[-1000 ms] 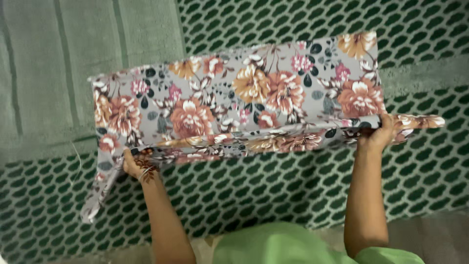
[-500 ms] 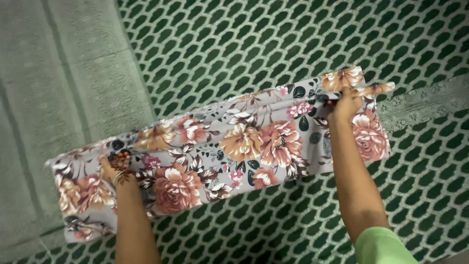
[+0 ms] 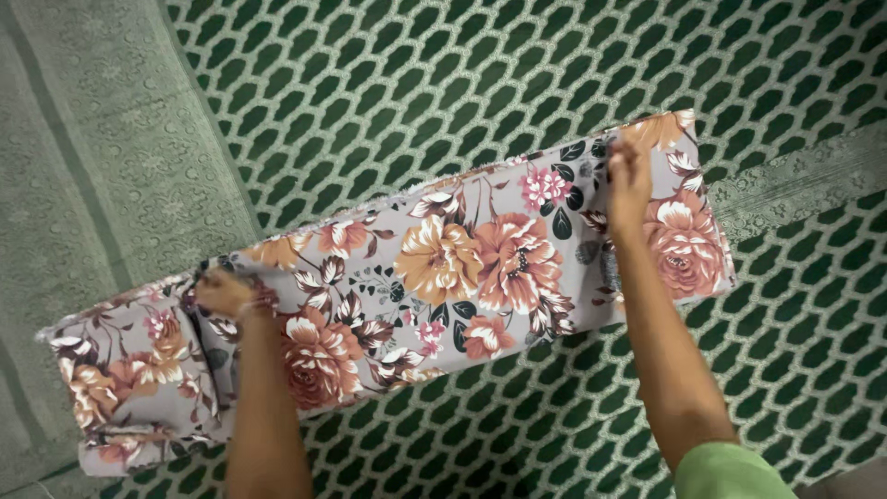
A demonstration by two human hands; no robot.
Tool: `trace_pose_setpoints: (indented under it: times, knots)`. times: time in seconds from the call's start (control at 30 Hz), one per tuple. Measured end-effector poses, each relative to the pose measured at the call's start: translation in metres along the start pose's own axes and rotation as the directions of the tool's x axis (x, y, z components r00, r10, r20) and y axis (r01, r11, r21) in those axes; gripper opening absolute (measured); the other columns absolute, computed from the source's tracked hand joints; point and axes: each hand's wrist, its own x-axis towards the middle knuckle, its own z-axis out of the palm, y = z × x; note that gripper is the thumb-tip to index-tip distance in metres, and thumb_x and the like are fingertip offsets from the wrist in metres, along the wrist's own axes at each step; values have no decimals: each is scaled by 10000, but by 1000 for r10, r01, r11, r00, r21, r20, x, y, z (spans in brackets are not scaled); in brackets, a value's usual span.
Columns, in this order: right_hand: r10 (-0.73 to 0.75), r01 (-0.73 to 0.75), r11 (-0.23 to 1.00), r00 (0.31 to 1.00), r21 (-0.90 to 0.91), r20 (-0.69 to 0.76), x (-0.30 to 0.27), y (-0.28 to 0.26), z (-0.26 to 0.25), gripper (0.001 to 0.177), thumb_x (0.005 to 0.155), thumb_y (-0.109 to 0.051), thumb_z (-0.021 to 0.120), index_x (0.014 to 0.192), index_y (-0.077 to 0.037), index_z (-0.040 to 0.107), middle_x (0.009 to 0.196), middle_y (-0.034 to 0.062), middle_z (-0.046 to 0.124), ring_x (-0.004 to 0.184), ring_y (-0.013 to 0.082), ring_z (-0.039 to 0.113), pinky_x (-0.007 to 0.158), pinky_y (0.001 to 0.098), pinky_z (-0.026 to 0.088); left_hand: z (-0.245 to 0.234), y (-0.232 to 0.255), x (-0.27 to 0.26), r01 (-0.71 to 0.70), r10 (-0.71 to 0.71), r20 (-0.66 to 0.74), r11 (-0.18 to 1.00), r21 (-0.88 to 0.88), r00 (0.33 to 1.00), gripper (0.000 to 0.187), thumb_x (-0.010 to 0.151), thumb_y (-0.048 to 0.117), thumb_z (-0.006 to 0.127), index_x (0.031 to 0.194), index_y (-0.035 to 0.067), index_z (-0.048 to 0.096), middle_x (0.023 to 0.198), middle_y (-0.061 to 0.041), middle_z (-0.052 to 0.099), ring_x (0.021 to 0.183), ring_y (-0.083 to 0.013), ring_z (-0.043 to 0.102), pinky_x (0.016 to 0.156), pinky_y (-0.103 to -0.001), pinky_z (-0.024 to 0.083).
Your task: The person spreads out a floral fabric on a bed, smooths it flat by hand, and folds it into smaller sections.
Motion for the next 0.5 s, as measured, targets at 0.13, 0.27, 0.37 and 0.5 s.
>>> trace_pose_setpoints:
  times: [0.13, 0.27, 0.37, 0.5]
  knots:
    - [364, -189, 832, 895, -521, 256, -119, -69, 25, 447, 1023, -319, 577, 1374, -42, 568, 1221, 237, 587, 1156, 359, 579, 1048, 441, 451, 31, -15, -187, -630, 548, 321, 595, 499, 772, 490, 1003, 527, 507, 1320, 163, 425, 1347, -164, 334, 1225, -384, 295, 1019, -580, 297]
    - [-54, 577, 677, 658, -456, 751, -206, -83, 37, 683, 956, -507, 532, 1516, -125, 453, 1629, 186, 400, 1516, 366, 307, 1239, 543, 181, 47, 11, -379, -960, 250, 928, 112, 256, 276, 685, 990, 701, 415, 1514, 261, 377, 1705, -181, 132, 1572, -438, 58, 1265, -653, 101]
    - [88, 595, 576, 636, -561, 766, -201, -51, -14, 801, 977, -638, 375, 1604, -144, 306, 1693, 82, 223, 1585, 255, 185, 1270, 540, -26, 55, 27, -389, -982, -161, 973, 63, 177, 165, 861, 978, 706, 431, 1643, 211, 196, 1711, -224, 19, 1576, -376, 42, 1202, -692, 50]
    - [96, 388, 482, 868, -786, 487, -126, -13, -128, 821, 993, -670, 356, 1632, -164, 255, 1732, 83, 102, 1592, 292, 77, 1243, 553, -69, 52, 39, -325, -954, -249, 929, 56, 295, 273, 869, 902, 689, 504, 1607, 319, 155, 1699, -85, -6, 1567, -298, 31, 1167, -735, -15]
